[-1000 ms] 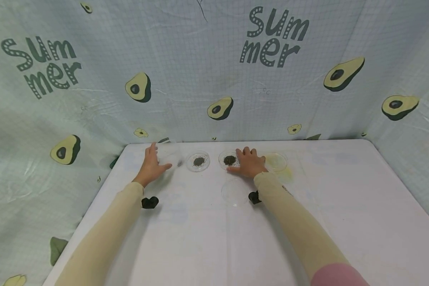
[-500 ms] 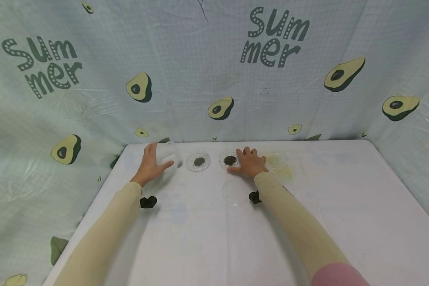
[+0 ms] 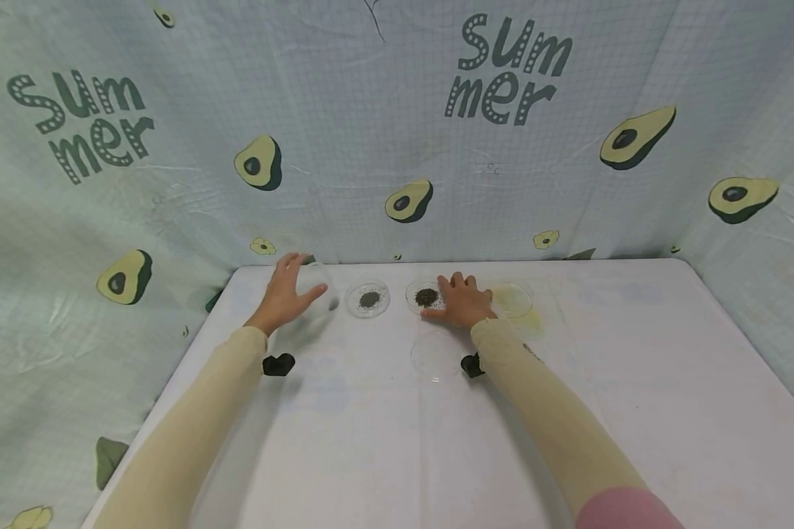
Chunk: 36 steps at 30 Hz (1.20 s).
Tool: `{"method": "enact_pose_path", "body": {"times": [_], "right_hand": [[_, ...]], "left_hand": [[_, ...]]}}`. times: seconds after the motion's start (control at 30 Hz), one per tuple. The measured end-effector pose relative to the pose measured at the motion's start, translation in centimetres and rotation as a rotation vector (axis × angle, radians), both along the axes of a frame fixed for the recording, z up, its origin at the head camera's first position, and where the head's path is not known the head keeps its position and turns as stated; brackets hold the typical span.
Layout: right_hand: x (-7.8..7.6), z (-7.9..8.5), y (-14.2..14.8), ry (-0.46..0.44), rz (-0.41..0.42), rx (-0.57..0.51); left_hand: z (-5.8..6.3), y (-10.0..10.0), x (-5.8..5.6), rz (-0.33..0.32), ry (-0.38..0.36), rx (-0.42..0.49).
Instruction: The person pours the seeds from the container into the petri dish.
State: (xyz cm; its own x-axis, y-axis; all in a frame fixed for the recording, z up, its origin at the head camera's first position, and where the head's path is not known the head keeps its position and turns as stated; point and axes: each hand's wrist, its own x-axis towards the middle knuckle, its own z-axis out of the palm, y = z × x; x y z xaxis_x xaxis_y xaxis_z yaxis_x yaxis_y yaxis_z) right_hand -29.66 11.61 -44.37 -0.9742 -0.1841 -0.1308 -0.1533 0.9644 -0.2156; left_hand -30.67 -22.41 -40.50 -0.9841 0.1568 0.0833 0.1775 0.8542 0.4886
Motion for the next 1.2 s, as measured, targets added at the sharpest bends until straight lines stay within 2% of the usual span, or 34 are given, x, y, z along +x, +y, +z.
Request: {"method": "enact_pose_path", "body": {"times": [0.23,0.7,1.0,1.2], "right_hand": [[0.0,-0.2,0.1,0.007,-0.004,0.009],[0.1,-0.1,0.1,0.010,-0.004,0.011],[0.3,0.1,0.0,0.013,-0.002,0.013],[0.3,0.1,-0.1,0.012,-0.003,0.010]], "left_hand": [[0.6,1.4,-0.2,-0.071,0.041,0.024],[0.9,4.1,-0.5,-0.146,0.041,0.016],[0.4,6.0,-0.7,-0.210,0.034,0.032],[-0.4,7.1,-0.8,-0.255,0.002,0.043]]}}
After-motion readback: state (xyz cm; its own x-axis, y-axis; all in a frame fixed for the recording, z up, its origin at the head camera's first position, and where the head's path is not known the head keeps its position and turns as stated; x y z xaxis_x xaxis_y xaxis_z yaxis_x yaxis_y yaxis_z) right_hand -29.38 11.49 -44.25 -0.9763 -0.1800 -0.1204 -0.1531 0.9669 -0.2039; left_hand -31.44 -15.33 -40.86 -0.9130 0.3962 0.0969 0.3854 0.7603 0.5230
